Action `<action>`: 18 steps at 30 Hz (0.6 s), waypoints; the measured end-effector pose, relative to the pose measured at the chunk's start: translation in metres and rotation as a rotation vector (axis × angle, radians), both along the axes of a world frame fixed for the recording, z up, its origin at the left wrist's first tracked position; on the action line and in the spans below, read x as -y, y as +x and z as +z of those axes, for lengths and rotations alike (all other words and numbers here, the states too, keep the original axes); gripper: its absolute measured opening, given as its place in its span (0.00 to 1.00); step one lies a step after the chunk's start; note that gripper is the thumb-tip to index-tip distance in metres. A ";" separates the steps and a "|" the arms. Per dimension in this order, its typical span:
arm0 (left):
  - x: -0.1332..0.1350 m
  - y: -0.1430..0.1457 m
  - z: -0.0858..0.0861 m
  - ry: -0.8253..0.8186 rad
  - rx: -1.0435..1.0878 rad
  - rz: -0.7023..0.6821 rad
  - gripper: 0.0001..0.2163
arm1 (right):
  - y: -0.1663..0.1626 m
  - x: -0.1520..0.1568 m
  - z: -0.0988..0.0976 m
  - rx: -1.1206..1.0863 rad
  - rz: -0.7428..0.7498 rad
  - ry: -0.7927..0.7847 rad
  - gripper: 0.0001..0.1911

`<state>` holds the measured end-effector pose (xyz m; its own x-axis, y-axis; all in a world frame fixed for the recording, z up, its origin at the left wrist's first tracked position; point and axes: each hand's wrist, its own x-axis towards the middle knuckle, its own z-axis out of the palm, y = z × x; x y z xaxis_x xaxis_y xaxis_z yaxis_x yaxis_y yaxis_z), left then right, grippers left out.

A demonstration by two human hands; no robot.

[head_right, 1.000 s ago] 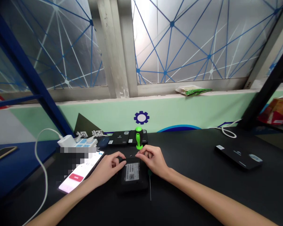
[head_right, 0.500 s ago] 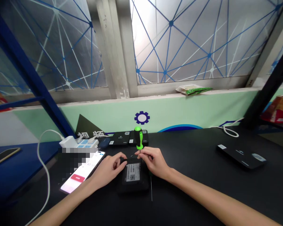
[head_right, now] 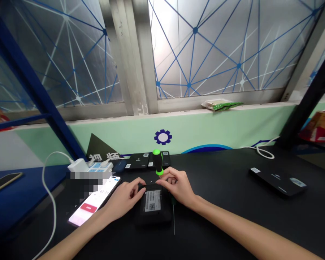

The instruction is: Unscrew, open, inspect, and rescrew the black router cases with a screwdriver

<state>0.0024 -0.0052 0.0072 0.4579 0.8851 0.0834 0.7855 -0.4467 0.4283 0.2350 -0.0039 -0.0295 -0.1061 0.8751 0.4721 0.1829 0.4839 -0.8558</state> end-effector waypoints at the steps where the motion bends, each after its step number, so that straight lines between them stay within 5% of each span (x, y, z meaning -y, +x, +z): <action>1: 0.000 0.000 0.001 -0.003 -0.001 -0.002 0.14 | 0.000 0.000 0.000 -0.016 0.002 -0.018 0.17; 18: -0.001 -0.001 0.000 0.001 -0.017 -0.018 0.13 | 0.002 0.006 0.005 0.071 0.117 0.093 0.14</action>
